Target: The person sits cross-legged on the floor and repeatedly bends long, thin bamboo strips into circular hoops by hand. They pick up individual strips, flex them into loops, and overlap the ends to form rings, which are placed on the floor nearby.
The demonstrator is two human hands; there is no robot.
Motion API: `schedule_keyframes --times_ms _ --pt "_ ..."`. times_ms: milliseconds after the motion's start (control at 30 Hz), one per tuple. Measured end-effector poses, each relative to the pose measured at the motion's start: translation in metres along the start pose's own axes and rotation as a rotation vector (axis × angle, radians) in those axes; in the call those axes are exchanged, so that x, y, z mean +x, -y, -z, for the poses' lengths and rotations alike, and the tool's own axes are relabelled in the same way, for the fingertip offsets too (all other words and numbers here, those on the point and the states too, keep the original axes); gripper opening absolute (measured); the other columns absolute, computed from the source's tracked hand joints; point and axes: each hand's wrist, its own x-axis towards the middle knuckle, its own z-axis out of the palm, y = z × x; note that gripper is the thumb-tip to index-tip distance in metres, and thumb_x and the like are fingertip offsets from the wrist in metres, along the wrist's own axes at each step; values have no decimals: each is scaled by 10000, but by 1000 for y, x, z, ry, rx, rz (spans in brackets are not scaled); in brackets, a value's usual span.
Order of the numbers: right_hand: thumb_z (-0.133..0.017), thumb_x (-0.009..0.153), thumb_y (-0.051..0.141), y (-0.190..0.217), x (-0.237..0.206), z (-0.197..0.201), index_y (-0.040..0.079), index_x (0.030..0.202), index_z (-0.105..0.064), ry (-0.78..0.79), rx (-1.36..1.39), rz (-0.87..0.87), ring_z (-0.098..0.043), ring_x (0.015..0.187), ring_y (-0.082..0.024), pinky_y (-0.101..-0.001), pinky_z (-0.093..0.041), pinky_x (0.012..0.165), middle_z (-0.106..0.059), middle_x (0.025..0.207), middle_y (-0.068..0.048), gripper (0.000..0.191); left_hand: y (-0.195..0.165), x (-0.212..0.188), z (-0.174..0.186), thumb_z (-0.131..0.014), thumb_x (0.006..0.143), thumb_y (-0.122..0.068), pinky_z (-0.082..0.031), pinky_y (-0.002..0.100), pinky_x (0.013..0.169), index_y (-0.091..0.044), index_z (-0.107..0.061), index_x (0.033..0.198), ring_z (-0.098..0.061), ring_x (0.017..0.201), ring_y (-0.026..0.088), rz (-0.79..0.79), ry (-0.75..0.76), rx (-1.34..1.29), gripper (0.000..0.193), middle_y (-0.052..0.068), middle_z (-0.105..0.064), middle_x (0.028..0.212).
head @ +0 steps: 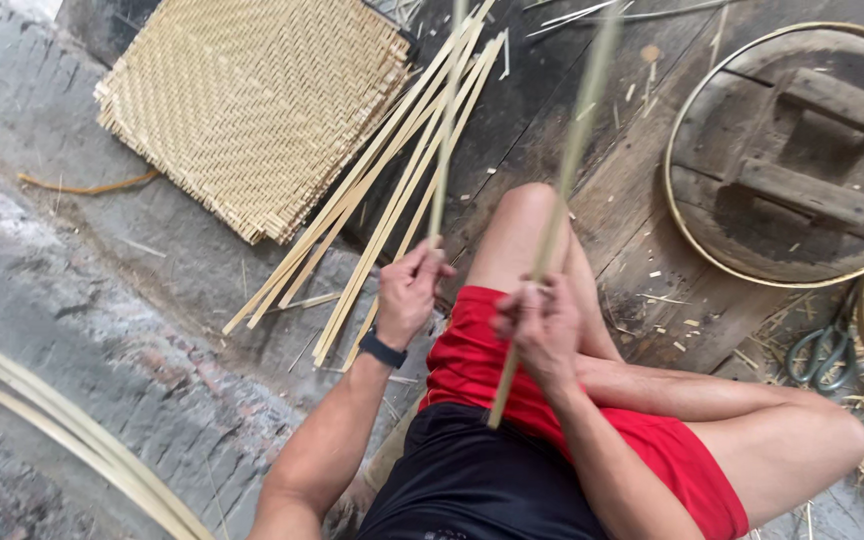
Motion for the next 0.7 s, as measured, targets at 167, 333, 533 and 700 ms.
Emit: schedule_keyframes --times_ms 167,333,533,700 --pt "-426 1152 233 36 -35 68 -17 1303 -554 -257 152 230 -425 585 -77 -217 -383 528 -461 724 4 319 -6 0 6 -608 1101 -373 -381 191 522 27 -793 1115 -499 614 30 -170 -133 -4 441 -21 -574 702" --pt "-463 1079 302 0 -94 86 14 1173 -527 -73 339 133 -498 613 -156 -290 -442 540 -500 743 -43 310 -2 -12 -19 -571 1044 -371 -398 212 445 6 -697 993 -509 509 42 -7 -94 -92 401 -7 -563 624" --pt "-586 1050 298 -11 -88 98 3 1007 -635 -203 23 51 -429 444 -144 -285 -343 392 -484 588 -56 302 -14 -24 -45 -573 1056 -291 -425 190 488 -3 -664 1079 -517 563 33 -114 -73 -175 303 16 -694 769" --pt "-506 1101 343 45 -44 114 71 974 -539 -374 218 185 -358 457 -66 -243 -282 389 -413 606 16 302 -27 -37 -50 -591 1047 -243 -480 182 485 -14 -615 1113 -594 589 32 -381 12 -244 239 21 -714 790"
